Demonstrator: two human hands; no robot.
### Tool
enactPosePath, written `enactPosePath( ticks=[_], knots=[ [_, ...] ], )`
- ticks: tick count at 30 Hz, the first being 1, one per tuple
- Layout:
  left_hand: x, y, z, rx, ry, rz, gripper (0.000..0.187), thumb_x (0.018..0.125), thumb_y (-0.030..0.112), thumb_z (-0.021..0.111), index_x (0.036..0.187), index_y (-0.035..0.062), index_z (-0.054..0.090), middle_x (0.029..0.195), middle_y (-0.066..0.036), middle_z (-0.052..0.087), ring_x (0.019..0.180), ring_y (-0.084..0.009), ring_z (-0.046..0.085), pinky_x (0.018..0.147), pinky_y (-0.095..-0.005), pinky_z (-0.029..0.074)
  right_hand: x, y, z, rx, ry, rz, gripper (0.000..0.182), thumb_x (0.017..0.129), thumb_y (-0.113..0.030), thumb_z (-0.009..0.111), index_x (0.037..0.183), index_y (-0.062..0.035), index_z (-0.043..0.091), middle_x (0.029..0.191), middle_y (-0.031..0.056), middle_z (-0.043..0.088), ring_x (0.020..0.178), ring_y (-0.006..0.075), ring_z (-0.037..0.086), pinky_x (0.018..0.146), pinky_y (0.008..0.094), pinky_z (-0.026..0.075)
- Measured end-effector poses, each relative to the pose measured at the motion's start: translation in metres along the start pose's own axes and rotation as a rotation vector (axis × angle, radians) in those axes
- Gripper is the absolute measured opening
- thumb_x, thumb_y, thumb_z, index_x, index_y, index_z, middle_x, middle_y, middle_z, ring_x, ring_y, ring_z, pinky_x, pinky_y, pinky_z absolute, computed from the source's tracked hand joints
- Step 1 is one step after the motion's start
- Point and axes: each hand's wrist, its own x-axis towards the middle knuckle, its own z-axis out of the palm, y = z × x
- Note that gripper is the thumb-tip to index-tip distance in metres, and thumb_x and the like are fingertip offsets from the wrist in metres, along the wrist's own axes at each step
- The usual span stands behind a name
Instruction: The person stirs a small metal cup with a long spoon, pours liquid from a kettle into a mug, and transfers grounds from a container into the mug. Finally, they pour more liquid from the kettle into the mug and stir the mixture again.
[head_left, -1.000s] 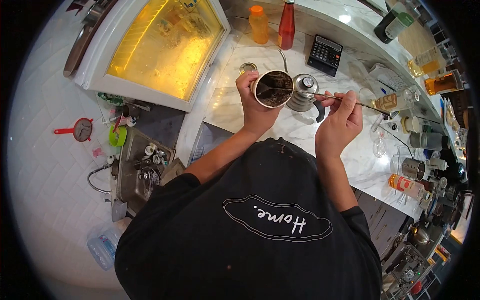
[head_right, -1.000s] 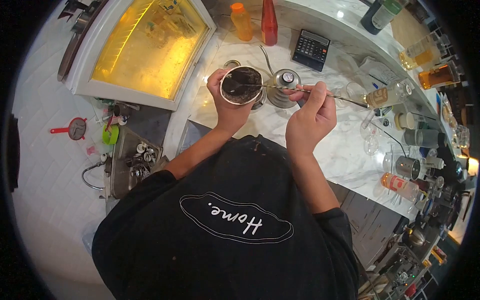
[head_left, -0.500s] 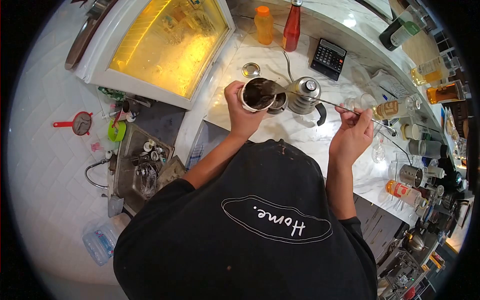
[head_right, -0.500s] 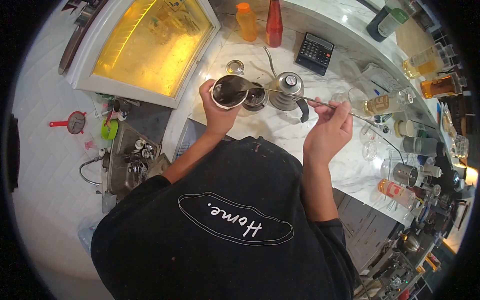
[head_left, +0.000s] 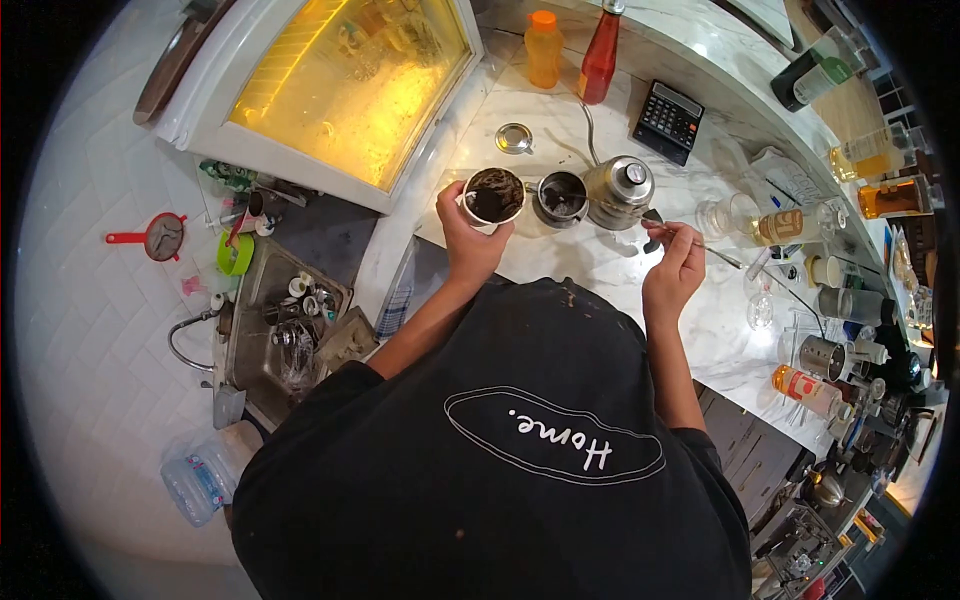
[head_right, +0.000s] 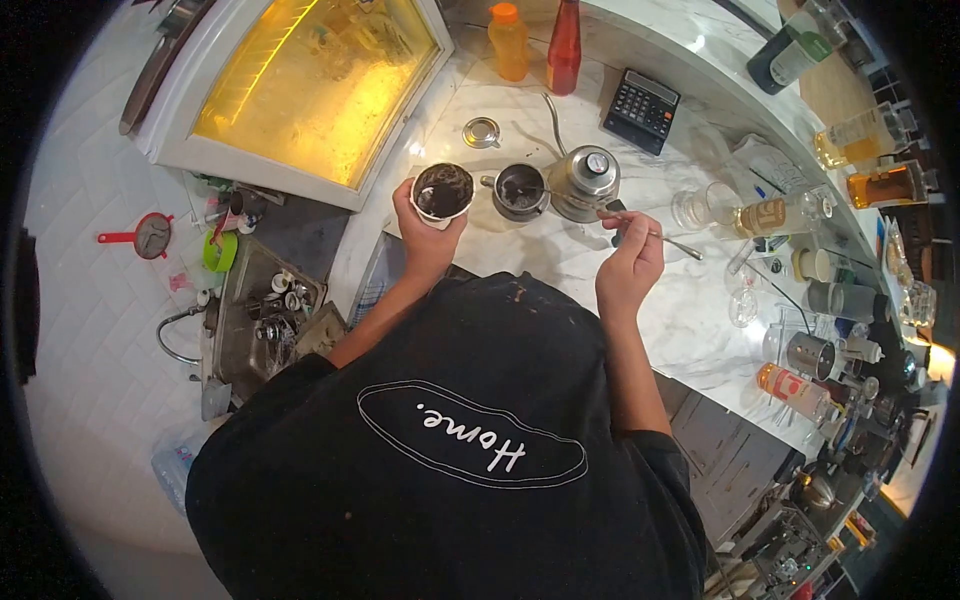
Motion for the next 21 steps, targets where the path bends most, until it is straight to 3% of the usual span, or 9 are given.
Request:
enactPosePath(
  ticks=[4, 7, 13, 21],
  knots=[
    [0.006, 0.0, -0.001, -0.025, -0.022, 0.005, 0.076, 0.073, -0.001, 0.084, 0.135, 0.0019, 0.039, 0.127, -0.014, 0.043, 0.119, -0.0241, 0.056, 0.099, -0.0352, 0.054, -0.006, -0.006, -0.006, -0.084, -0.079, -0.006, 0.028, 0.113, -0.017, 0.037, 0.109, 0.0029, 0.056, 0.092, 0.0161, 0.068, 0.095, 0.0261, 0.072, 0.09, 0.0356, 0.054],
    [0.008, -0.001, -0.002, -0.05, -0.036, 0.025, 0.074, 0.078, 0.004, 0.085, 0.135, 0.0034, 0.038, 0.124, -0.012, 0.056, 0.115, -0.0197, 0.062, 0.099, -0.0336, 0.05, -0.01, -0.019, -0.007, -0.083, -0.067, -0.069, 0.029, 0.113, -0.017, 0.037, 0.108, 0.0034, 0.056, 0.092, 0.0165, 0.068, 0.095, 0.0271, 0.072, 0.091, 0.0378, 0.054],
    [0.01, -0.008, -0.007, -0.046, -0.063, 0.025, 0.074, 0.072, -0.001, 0.085, 0.133, 0.0033, 0.043, 0.123, -0.013, 0.051, 0.114, -0.0233, 0.06, 0.094, -0.0347, 0.054, -0.017, -0.044, 0.005, -0.071, -0.006, -0.12, 0.029, 0.112, -0.015, 0.038, 0.105, 0.004, 0.06, 0.09, 0.0141, 0.07, 0.091, 0.0248, 0.073, 0.089, 0.0356, 0.055],
    [0.031, 0.007, -0.022, -0.204, -0.227, 0.086, 0.081, 0.069, -0.002, 0.091, 0.135, 0.003, 0.043, 0.123, -0.012, 0.061, 0.115, -0.0196, 0.064, 0.1, -0.0339, 0.053, -0.028, -0.062, 0.021, -0.381, 0.014, -0.145, 0.03, 0.111, -0.015, 0.042, 0.103, 0.0033, 0.065, 0.091, 0.0138, 0.075, 0.09, 0.0201, 0.072, 0.089, 0.033, 0.053]
  ],
)
